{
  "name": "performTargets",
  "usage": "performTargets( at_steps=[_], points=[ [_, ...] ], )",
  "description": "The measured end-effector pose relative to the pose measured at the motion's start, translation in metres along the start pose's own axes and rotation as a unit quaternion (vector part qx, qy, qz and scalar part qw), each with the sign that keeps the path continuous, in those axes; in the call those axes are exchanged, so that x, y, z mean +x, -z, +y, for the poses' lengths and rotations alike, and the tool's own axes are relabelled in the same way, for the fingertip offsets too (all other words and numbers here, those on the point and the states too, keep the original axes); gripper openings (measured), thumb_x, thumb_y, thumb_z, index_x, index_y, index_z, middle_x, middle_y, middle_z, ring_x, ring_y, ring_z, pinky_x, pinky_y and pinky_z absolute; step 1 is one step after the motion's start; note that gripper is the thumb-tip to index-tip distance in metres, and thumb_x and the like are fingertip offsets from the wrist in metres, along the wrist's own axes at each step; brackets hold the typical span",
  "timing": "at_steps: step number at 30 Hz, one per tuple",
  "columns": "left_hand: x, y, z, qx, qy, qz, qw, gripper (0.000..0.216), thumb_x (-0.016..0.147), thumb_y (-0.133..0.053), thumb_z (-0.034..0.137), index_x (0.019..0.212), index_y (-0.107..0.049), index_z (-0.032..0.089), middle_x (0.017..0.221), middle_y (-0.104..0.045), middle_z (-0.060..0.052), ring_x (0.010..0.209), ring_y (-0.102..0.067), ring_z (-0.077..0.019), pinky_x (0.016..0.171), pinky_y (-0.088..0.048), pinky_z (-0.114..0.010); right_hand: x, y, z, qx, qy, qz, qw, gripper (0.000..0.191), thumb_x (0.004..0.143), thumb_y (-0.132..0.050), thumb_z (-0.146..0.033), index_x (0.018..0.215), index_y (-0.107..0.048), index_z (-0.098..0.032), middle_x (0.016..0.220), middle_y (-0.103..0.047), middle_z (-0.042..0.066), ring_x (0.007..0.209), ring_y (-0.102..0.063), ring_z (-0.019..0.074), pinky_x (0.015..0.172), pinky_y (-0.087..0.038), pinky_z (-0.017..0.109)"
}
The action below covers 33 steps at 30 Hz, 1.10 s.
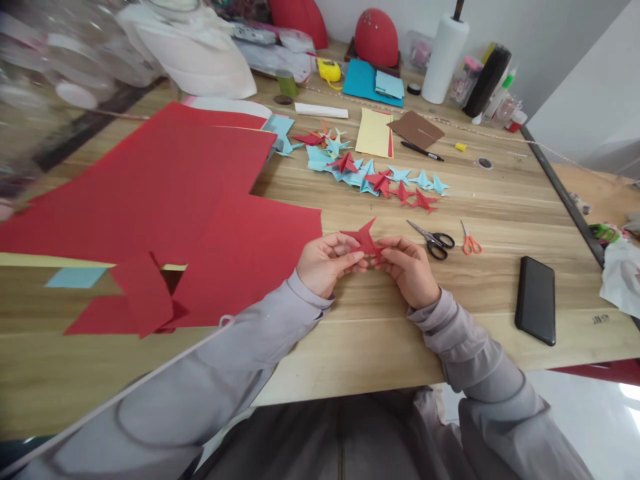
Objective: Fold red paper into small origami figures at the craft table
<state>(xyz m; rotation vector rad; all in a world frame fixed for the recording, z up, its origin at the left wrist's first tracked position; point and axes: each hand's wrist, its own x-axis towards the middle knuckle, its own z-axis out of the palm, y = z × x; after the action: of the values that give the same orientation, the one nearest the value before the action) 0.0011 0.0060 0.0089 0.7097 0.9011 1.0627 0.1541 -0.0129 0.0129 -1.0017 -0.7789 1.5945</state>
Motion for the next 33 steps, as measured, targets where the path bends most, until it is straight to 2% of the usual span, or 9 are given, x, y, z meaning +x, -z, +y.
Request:
performTargets(
  at_steps=[3,8,15,25,29,33],
  points=[
    [0.0005,0.0002,-0.0028,-0.002,-0.021,0.003,1.000,0.034,0.049,-0.083,0.020,0.071,-0.058,0.013,0.055,-0.065,0.001,0.049,-0.064,-0.0129,0.053,-0.055,-0.025,-0.0006,-0.0016,0.0014,-0.006,-0.002,0.011,1.000,0.022,0.067,-0.077,-0.031,0.080,-0.068,-0.016,0.066,-0.070,0.001,0.061,-0.064,0.0114,0.061,-0.051,0.023],
    [-0.0005,0.0001,-0.0030,0.016,-0.027,-0.026,0.999,0.032,0.050,-0.082,0.021,0.069,-0.058,0.013,0.054,-0.066,0.000,0.049,-0.063,-0.0126,0.052,-0.054,-0.024,-0.0026,-0.0033,0.0081,-0.108,0.049,0.012,0.993,0.021,0.068,-0.078,-0.033,0.069,-0.065,-0.017,0.058,-0.066,-0.002,0.053,-0.057,0.0075,0.054,-0.044,0.020],
    [-0.0002,0.0008,-0.0022,0.034,-0.048,-0.034,0.998,0.039,0.045,-0.087,0.026,0.061,-0.053,0.014,0.050,-0.065,0.000,0.045,-0.061,-0.0110,0.050,-0.052,-0.023,-0.0061,-0.0008,0.0078,-0.143,0.064,-0.018,0.987,0.021,0.071,-0.076,-0.034,0.066,-0.066,-0.017,0.063,-0.069,0.001,0.055,-0.060,0.0107,0.055,-0.047,0.024],
    [-0.0023,0.0006,0.0040,-0.001,0.007,-0.060,0.998,0.044,0.041,-0.090,0.030,0.061,-0.055,0.013,0.049,-0.064,-0.001,0.044,-0.062,-0.0154,0.048,-0.055,-0.028,-0.0067,-0.0017,0.0055,-0.106,0.036,-0.024,0.993,0.023,0.071,-0.076,-0.036,0.065,-0.065,-0.017,0.059,-0.069,0.001,0.051,-0.059,0.0113,0.050,-0.046,0.024],
    [-0.0022,0.0002,0.0041,-0.007,0.019,-0.052,0.998,0.044,0.041,-0.090,0.030,0.064,-0.057,0.012,0.053,-0.065,-0.002,0.048,-0.065,-0.0172,0.051,-0.055,-0.029,-0.0055,-0.0032,0.0052,-0.086,0.028,-0.009,0.996,0.027,0.070,-0.076,-0.040,0.064,-0.064,-0.017,0.058,-0.067,0.000,0.050,-0.058,0.0100,0.050,-0.046,0.023],
    [-0.0024,-0.0001,0.0031,0.010,0.018,-0.028,0.999,0.042,0.044,-0.088,0.030,0.067,-0.057,0.012,0.053,-0.065,-0.002,0.050,-0.066,-0.0170,0.050,-0.054,-0.026,-0.0042,-0.0037,0.0048,-0.111,0.040,0.014,0.993,0.027,0.068,-0.078,-0.040,0.065,-0.063,-0.017,0.056,-0.065,-0.002,0.049,-0.055,0.0086,0.051,-0.045,0.022]
  ],
)
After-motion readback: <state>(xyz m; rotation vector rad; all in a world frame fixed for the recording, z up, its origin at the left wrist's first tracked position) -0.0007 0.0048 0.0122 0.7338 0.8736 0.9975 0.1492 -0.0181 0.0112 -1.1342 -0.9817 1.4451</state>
